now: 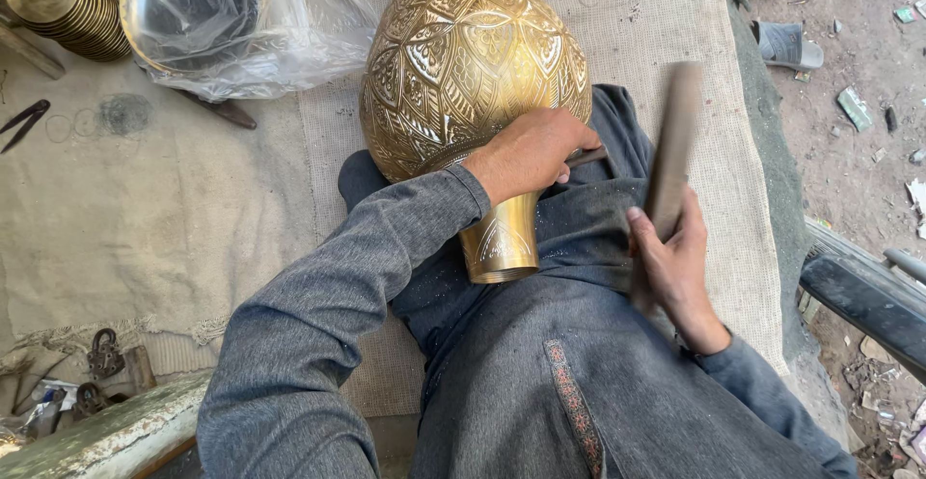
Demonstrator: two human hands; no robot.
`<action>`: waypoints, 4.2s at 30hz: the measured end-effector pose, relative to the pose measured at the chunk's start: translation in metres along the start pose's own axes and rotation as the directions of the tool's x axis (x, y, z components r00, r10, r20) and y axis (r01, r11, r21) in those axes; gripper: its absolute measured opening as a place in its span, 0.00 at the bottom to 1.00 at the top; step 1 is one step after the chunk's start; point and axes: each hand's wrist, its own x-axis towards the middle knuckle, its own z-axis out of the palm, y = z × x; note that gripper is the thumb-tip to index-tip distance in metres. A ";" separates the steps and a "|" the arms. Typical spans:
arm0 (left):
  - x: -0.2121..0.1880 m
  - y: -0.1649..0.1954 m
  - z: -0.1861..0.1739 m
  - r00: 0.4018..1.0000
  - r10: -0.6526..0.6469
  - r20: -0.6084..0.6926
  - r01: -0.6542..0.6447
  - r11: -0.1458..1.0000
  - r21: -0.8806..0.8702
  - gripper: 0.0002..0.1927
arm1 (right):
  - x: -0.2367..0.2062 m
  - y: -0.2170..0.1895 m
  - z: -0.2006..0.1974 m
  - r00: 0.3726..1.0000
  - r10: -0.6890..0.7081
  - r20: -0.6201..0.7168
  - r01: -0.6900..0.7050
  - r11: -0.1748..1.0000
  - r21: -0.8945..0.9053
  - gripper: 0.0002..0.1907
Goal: The person sits on the ground with a large engraved brass vase held between their legs. They hold a chisel against the vase's neck and lower body and repeatedly strike the chisel with a wooden mallet, carving decorative patterns into the brass surface while rotating their grip to reach new areas.
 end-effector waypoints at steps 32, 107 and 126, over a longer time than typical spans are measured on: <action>-0.018 0.006 -0.009 0.994 -0.098 0.040 0.101 0.991 -0.088 0.21 | 0.000 -0.012 0.009 0.955 -0.295 0.040 0.297 0.935 -0.196 0.28; -0.056 0.006 -0.016 0.977 -0.180 -0.112 0.159 0.972 -0.171 0.22 | 0.020 -0.030 0.009 0.908 -0.384 0.166 0.413 0.888 -0.202 0.36; -0.062 0.004 -0.011 0.966 -0.192 -0.172 0.151 0.963 -0.224 0.25 | 0.023 -0.047 0.002 0.977 -0.192 0.093 0.173 0.969 0.177 0.31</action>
